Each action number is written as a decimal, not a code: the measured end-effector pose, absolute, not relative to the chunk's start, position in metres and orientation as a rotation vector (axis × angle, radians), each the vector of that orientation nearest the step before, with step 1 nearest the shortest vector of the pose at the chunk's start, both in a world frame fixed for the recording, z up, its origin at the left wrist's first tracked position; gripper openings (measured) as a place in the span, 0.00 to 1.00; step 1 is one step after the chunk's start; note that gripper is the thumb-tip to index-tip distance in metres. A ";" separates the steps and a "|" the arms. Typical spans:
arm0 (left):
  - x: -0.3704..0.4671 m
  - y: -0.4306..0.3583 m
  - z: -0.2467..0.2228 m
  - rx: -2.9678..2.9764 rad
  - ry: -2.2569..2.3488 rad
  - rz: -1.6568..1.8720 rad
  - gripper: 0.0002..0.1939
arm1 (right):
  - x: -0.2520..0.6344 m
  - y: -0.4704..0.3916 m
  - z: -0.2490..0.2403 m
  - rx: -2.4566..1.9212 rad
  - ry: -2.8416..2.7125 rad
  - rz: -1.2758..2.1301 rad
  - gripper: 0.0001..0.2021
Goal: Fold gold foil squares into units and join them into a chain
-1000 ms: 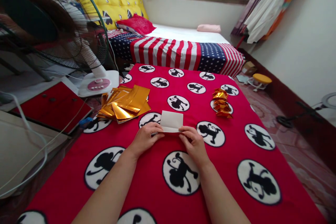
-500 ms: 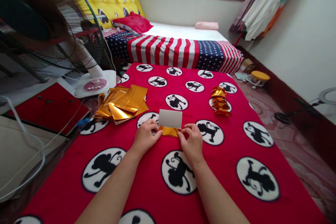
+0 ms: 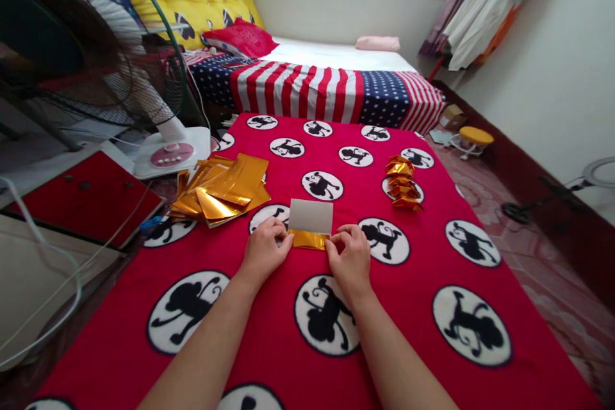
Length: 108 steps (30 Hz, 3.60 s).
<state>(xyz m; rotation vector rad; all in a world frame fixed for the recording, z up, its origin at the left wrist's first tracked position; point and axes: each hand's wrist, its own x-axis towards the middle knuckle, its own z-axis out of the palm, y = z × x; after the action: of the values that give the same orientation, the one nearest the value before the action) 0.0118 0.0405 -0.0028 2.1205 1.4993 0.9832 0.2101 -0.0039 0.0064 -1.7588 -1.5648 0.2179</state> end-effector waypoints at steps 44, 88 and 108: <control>0.019 0.035 0.007 2.085 1.727 0.870 0.05 | 0.206 0.002 0.011 -1.926 -1.624 0.110 0.04; 0.014 0.035 0.012 2.097 1.649 0.663 0.10 | 0.206 -0.006 0.010 -1.858 -1.618 0.278 0.11; 0.029 0.027 0.019 2.076 1.853 0.610 0.15 | 0.188 -0.006 0.013 -1.986 -1.635 0.105 0.13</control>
<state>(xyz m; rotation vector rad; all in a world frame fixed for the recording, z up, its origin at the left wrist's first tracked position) 0.0292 0.0273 0.0190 2.0760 1.8531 0.6095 0.1878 -0.0061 0.0131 -1.9865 -1.6349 0.1047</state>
